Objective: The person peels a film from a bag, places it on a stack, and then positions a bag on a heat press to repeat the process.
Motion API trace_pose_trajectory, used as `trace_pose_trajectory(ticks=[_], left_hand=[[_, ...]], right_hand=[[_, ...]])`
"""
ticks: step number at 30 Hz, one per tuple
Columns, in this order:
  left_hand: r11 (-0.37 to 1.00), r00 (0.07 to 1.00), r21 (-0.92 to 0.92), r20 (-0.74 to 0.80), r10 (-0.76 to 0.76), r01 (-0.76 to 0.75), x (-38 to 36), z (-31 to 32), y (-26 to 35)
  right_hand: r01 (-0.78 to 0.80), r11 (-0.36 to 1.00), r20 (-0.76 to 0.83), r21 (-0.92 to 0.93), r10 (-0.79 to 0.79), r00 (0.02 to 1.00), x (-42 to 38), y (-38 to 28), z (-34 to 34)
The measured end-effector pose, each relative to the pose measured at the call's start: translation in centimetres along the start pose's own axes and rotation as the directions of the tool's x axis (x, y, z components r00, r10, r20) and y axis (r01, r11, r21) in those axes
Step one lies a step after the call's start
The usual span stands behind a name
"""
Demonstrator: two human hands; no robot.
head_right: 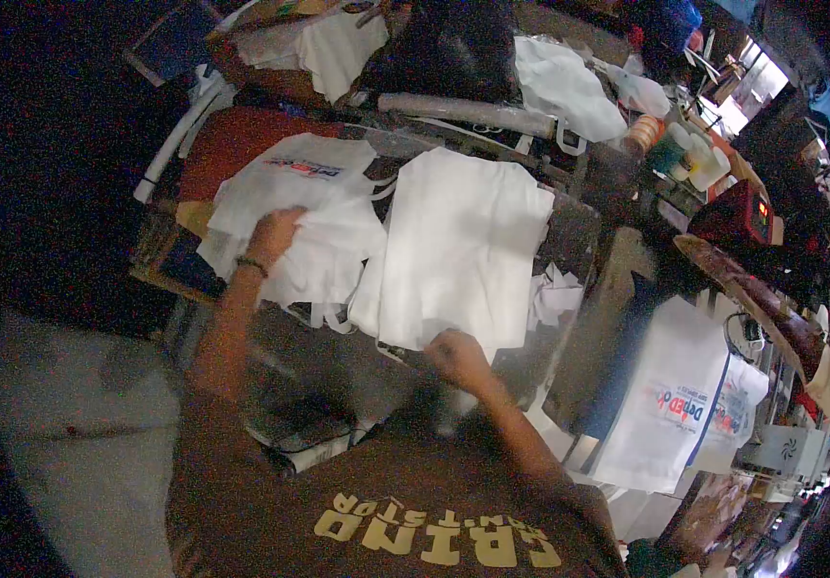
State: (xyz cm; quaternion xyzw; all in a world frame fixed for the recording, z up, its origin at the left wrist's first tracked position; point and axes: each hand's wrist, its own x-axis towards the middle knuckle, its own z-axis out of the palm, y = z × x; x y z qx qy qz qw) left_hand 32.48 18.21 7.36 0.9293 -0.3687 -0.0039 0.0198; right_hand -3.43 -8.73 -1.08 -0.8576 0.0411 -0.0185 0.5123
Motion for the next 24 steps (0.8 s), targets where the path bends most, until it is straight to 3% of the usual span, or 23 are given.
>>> trace_pose_trajectory(ticks=[2, 4, 6, 8, 12, 14, 16, 17, 18, 19, 20, 21, 23, 24], left_hand=[[0.985, 0.979, -0.119, -0.176, 0.099, -0.121, 0.9, -0.9, -3.5], [0.996, 0.982, 0.03, -0.173, 0.082, -0.078, 2.6, -4.2, -5.9], [0.997, 0.952, -0.059, -0.304, 0.033, -0.054, 3.6, -8.8, -8.3], [0.98, 0.894, 0.168, -0.449, -0.018, 0.104, 3.4, -14.5, -6.3], [0.986, 0.802, 0.163, -0.593, 0.065, 0.04, 0.7, -22.0, 0.8], [0.982, 0.813, -0.03, -0.557, -0.17, 0.186, -2.7, -23.7, 8.4], [0.978, 0.791, 0.199, -0.589, 0.167, -0.058, -5.4, -20.8, 13.5], [0.989, 0.825, 0.13, -0.549, 0.135, -0.076, -6.2, -19.1, 16.5], [0.981, 0.84, 0.042, -0.511, 0.184, -0.189, -6.2, -15.2, 17.3], [0.978, 0.942, 0.16, -0.285, 0.179, -0.137, -7.6, -13.8, 22.1], [0.963, 0.911, 0.132, -0.313, 0.267, -0.237, -8.2, -11.2, 24.7], [0.964, 0.933, 0.098, -0.244, 0.263, -0.246, -8.8, -9.0, 28.1], [0.966, 0.96, -0.033, -0.124, 0.251, -0.257, -9.6, -3.0, 33.2], [0.963, 0.97, -0.119, -0.043, 0.239, -0.242, -9.5, 0.9, 35.0]], right_hand=[[0.06, 0.998, -0.046, 0.025, -0.059, 0.997, -0.3, 0.4, 0.0], [-0.025, 0.997, -0.054, 0.076, 0.029, 0.998, 0.0, 0.1, -0.3], [-0.082, 0.988, -0.046, 0.132, 0.088, 0.995, 0.0, -0.3, -0.7], [-0.135, 0.974, -0.031, 0.184, 0.143, 0.989, -0.1, -0.3, -0.7], [-0.167, 0.935, 0.042, 0.314, 0.162, 0.986, 0.8, 0.3, -1.1], [-0.159, 0.929, 0.057, 0.333, 0.149, 0.987, 1.6, -0.2, -1.8], [-0.083, 0.721, -0.029, 0.688, 0.142, 0.989, 2.1, -2.3, -3.4], [-0.083, 0.691, -0.031, 0.718, 0.152, 0.988, 1.8, -3.7, -5.0], [-0.07, 0.605, -0.059, 0.793, 0.191, 0.98, 1.5, -4.4, -6.4], [-0.05, 0.511, -0.08, 0.858, 0.23, 0.97, 1.0, -4.8, -7.8], [-0.071, 0.391, -0.091, 0.918, 0.38, 0.921, 0.5, -5.2, -9.0], [-0.072, 0.262, -0.078, 0.962, 0.519, 0.851, -0.1, -5.2, -10.2], [-0.03, 0.28, -0.101, 0.96, 0.442, 0.891, -1.7, -2.3, -12.0], [-0.077, 0.308, -0.091, 0.948, 0.498, 0.863, -2.0, -0.5, -12.4]])
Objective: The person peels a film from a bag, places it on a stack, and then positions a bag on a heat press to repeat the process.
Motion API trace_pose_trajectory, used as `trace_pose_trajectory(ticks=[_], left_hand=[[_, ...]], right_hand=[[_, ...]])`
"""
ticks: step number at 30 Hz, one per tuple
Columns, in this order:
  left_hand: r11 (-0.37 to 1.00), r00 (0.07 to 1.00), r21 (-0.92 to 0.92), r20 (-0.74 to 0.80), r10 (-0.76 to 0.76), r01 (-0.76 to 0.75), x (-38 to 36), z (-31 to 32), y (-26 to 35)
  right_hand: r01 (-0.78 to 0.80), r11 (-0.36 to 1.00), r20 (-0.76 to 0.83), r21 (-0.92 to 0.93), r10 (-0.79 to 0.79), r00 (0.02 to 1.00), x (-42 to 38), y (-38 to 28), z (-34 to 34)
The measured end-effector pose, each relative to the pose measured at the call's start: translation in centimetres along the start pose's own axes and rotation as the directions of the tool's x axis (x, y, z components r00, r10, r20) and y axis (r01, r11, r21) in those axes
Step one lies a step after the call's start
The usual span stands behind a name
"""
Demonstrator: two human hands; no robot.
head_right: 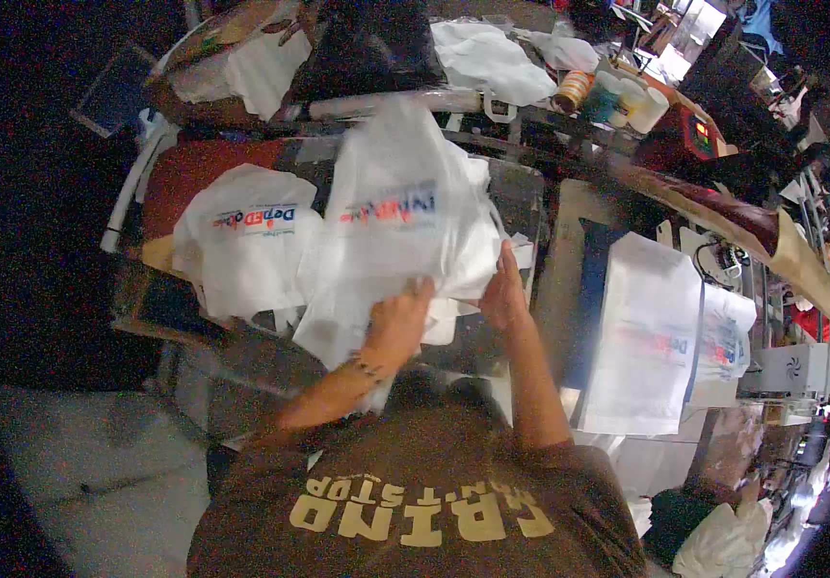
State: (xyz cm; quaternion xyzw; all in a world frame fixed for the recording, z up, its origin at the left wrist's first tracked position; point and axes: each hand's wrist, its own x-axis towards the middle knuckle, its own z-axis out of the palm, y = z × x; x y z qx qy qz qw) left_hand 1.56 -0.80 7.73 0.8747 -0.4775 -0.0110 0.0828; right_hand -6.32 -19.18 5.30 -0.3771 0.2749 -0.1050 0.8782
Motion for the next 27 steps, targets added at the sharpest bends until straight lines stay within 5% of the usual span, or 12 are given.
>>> trace_pose_trajectory(ticks=[2, 5, 7, 8, 9, 10, 11, 13, 17, 24, 26, 27], left_hand=[[0.996, 0.996, -0.087, 0.086, -0.017, 0.024, -0.7, 3.2, 2.3], [0.98, 0.997, -0.2, -0.07, -0.027, 0.012, -1.2, 4.1, 3.1], [0.895, 0.996, -0.446, -0.084, -0.022, -0.018, -0.8, 5.1, 0.1], [0.783, 0.993, -0.611, 0.037, -0.115, 0.113, 0.4, 3.1, -1.9], [0.818, 0.979, -0.549, -0.002, -0.206, 0.171, 1.5, 1.9, -4.2], [0.887, 0.974, -0.445, -0.12, -0.194, 0.122, 3.0, 2.7, -7.7], [0.899, 0.956, -0.389, -0.119, -0.268, 0.203, 4.5, 3.5, -10.9], [0.94, 0.935, -0.278, -0.236, -0.266, 0.197, 6.7, 4.8, -16.2], [0.888, 0.945, -0.407, -0.141, -0.295, 0.216, 10.3, 6.2, -21.2], [0.853, 0.936, -0.469, -0.132, -0.325, 0.23, 11.7, 6.5, -22.8], [0.816, 0.934, -0.546, -0.155, -0.323, 0.191, 11.6, 6.6, -22.7], [0.777, 0.926, -0.613, -0.193, -0.326, 0.145, 11.8, 6.5, -22.7]], right_hand=[[-0.033, 0.998, -0.063, -0.048, 0.03, 0.998, 1.8, 1.5, -4.3], [0.034, 0.998, -0.097, 0.053, -0.029, 0.995, 3.9, 2.7, -8.3], [0.195, 0.815, -0.39, -0.546, -0.453, 0.802, 3.4, 3.5, -9.5], [0.189, 0.819, -0.393, -0.542, -0.446, 0.804, 2.1, 3.2, -8.9], [0.171, 0.368, -0.207, -0.914, -0.784, 0.585, 0.2, 2.4, -6.8], [-0.018, -0.18, 0.16, -0.984, -0.913, 0.374, -1.4, 1.8, -4.8], [-0.017, -0.175, 0.155, -0.984, -0.911, 0.383, -2.3, 1.6, -3.3], [0.309, 0.186, 0.161, -0.933, -0.551, 0.819, -3.1, 2.0, -0.9], [0.187, 0.012, 0.153, -0.982, -0.531, 0.833, -1.0, 5.9, 1.0], [0.026, 0.137, -0.045, -0.99, -0.492, 0.869, -0.3, 6.8, 1.4], [0.041, 0.403, -0.16, -0.914, -0.453, 0.877, -0.6, 6.5, 1.7], [0.037, 0.405, -0.166, -0.913, -0.453, 0.876, -0.5, 6.7, 1.4]])
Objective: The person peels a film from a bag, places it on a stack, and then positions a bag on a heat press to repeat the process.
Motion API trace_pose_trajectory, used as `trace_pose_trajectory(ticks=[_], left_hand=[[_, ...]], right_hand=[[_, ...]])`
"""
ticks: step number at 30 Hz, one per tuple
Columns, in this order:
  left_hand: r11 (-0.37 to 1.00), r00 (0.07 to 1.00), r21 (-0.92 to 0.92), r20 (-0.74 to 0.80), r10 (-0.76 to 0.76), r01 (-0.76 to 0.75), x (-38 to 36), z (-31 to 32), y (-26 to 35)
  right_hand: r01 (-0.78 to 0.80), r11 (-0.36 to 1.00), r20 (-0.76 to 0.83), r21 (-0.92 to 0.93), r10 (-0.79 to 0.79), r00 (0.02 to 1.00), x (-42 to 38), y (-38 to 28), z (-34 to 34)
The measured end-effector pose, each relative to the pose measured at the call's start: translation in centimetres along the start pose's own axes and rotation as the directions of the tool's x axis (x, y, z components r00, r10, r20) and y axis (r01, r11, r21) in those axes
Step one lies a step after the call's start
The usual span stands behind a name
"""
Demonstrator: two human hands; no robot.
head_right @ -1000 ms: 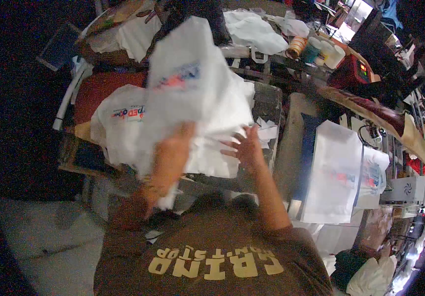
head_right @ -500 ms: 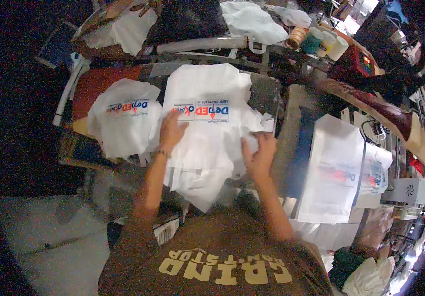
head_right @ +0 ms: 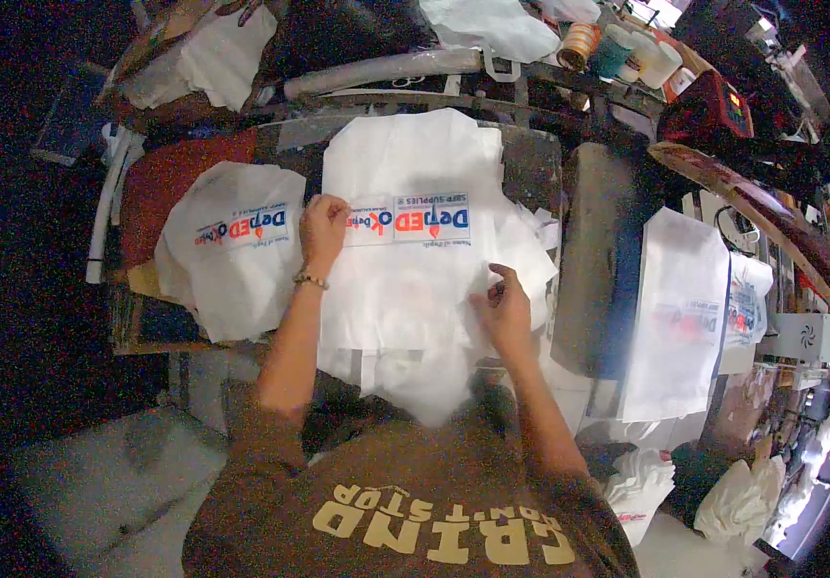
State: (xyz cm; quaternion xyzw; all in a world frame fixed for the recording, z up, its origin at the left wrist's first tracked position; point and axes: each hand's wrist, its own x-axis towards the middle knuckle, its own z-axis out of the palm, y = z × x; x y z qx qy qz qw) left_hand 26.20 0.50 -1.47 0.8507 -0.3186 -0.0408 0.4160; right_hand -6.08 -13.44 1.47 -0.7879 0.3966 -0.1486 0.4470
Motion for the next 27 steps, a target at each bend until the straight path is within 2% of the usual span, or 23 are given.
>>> trace_pose_trajectory(ticks=[1, 2, 3, 6, 7, 9, 13, 16, 20, 22, 25, 26, 27], left_hand=[[1.0, 1.0, -0.002, 0.002, 0.002, -0.002, -0.3, 0.2, 0.3], [0.967, 0.972, 0.144, -0.078, 0.222, -0.209, -1.3, 0.6, 0.7], [0.872, 0.891, 0.3, -0.123, 0.438, -0.387, -2.3, 0.8, 1.0], [0.84, 0.874, 0.351, -0.106, 0.475, -0.414, -4.4, 1.4, 1.0], [0.812, 0.842, 0.309, -0.059, 0.536, -0.495, -4.6, 1.4, 1.1], [0.833, 0.853, 0.288, -0.088, 0.515, -0.473, -5.0, 1.4, 1.4], [0.87, 0.866, 0.214, -0.146, 0.478, -0.444, -5.4, 1.9, 1.5], [0.84, 0.844, 0.155, -0.054, 0.533, -0.521, -6.2, 2.0, 2.4], [0.846, 0.85, 0.118, -0.02, 0.526, -0.52, -6.6, 2.1, 2.6], [0.885, 0.883, 0.139, -0.105, 0.458, -0.443, -6.2, 2.2, 2.4], [0.888, 0.897, 0.231, -0.103, 0.429, -0.398, -5.3, 2.0, 1.1], [0.887, 0.896, 0.227, -0.102, 0.433, -0.403, -4.9, 1.3, 2.8], [0.904, 0.898, 0.265, -0.199, 0.393, -0.337, -4.4, 0.6, 4.6]], right_hand=[[-0.02, 0.998, 0.002, 0.063, 0.02, 1.0, 0.1, 0.5, 0.0], [-0.038, 0.991, 0.006, 0.126, 0.038, 0.999, 0.2, 0.4, 0.0], [-0.047, 0.989, 0.008, 0.141, 0.046, 0.999, 0.2, 0.3, -0.2], [0.025, 0.974, -0.052, 0.226, -0.014, 0.999, 0.2, 0.1, 0.1], [0.019, 0.974, -0.053, 0.224, -0.007, 0.999, 0.2, 0.5, 0.1], [-0.051, 0.954, 0.066, 0.296, 0.033, 0.997, 0.4, 1.5, 0.2], [-0.073, 0.946, 0.077, 0.315, 0.052, 0.996, 0.2, 1.6, 0.2], [-0.101, 0.95, 0.089, 0.295, 0.078, 0.993, -0.1, 1.9, 0.0], [-0.119, 0.929, 0.09, 0.351, 0.093, 0.992, -0.1, 1.4, -0.2], [-0.101, 0.931, 0.091, 0.35, 0.074, 0.993, 0.2, 1.4, -0.2], [-0.109, 0.938, 0.11, 0.33, 0.077, 0.991, 0.0, 2.0, -0.4], [-0.102, 0.938, 0.115, 0.333, 0.067, 0.991, 0.0, 1.9, -0.3], [-0.094, 0.938, 0.115, 0.334, 0.058, 0.992, 0.1, 1.8, -0.4]])
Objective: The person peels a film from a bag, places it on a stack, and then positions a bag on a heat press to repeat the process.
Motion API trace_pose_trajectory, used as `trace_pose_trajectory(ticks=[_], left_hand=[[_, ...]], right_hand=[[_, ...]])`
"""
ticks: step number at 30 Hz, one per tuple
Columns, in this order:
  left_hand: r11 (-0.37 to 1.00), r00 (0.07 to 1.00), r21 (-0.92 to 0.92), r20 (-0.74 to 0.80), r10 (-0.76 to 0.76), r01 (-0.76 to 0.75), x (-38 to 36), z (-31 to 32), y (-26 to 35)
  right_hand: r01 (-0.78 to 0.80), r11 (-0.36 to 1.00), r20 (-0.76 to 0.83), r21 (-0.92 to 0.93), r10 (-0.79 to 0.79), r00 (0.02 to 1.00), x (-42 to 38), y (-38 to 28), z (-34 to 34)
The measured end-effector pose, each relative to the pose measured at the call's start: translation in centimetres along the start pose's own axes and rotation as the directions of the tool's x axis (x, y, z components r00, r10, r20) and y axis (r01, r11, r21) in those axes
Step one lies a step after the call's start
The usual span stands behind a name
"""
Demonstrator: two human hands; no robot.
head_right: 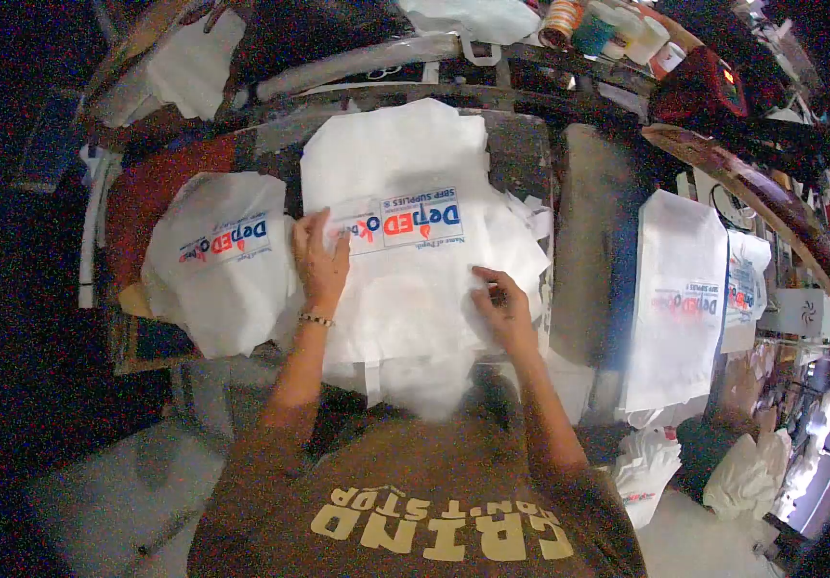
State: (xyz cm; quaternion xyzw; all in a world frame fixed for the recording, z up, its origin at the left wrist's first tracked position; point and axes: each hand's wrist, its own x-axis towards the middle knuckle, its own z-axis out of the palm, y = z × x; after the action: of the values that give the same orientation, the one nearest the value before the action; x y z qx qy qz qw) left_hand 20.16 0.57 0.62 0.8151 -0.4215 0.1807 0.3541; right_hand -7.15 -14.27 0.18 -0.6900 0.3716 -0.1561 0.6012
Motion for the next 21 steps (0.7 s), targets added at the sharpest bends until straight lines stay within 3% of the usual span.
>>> trace_pose_trajectory(ticks=[1, 2, 3, 5, 9, 12, 15, 18, 21], left_hand=[[0.997, 0.995, 0.045, -0.084, -0.063, 0.067, 0.8, -0.5, 1.1], [0.996, 0.988, -0.04, 0.137, -0.07, 0.076, 0.1, 0.3, 0.5], [0.996, 0.988, -0.047, 0.137, -0.068, 0.075, 0.0, 1.0, 1.3], [0.886, 0.931, -0.461, 0.34, 0.132, 0.043, -0.2, 2.8, 4.2], [0.851, 0.907, -0.521, 0.323, 0.269, -0.067, 0.0, 5.7, 7.7], [0.87, 0.887, -0.489, 0.37, 0.276, -0.067, 0.4, 6.4, 8.1], [0.844, 0.868, -0.534, 0.39, 0.306, -0.057, 1.0, 6.4, 7.7], [0.823, 0.858, -0.562, 0.382, 0.343, -0.079, 1.1, 6.6, 7.5], [0.843, 0.836, -0.539, 0.461, 0.297, -0.002, 1.6, 6.2, 7.9]], right_hand=[[-0.004, 1.0, -0.01, -0.003, 0.004, 1.0, 0.0, 0.0, -0.2], [-0.01, 0.997, 0.038, 0.074, 0.007, 0.999, 0.0, 0.1, -0.3], [-0.015, 0.988, 0.087, 0.152, 0.002, 0.996, 0.3, 0.2, -0.3], [0.057, 0.976, 0.043, 0.211, -0.068, 0.997, 1.1, -0.1, 0.3], [0.02, 0.921, 0.006, 0.388, -0.024, 1.0, 3.1, -0.9, 0.4], [-0.16, 0.849, 0.184, 0.504, 0.076, 0.98, 3.7, 0.1, 0.0], [-0.187, 0.762, 0.193, 0.62, 0.083, 0.978, 3.2, -1.7, 0.0], [-0.175, 0.803, 0.235, 0.57, 0.045, 0.971, 3.4, -0.4, -0.6], [-0.15, 0.829, 0.234, 0.539, 0.025, 0.972, 3.4, -0.5, -0.5]])
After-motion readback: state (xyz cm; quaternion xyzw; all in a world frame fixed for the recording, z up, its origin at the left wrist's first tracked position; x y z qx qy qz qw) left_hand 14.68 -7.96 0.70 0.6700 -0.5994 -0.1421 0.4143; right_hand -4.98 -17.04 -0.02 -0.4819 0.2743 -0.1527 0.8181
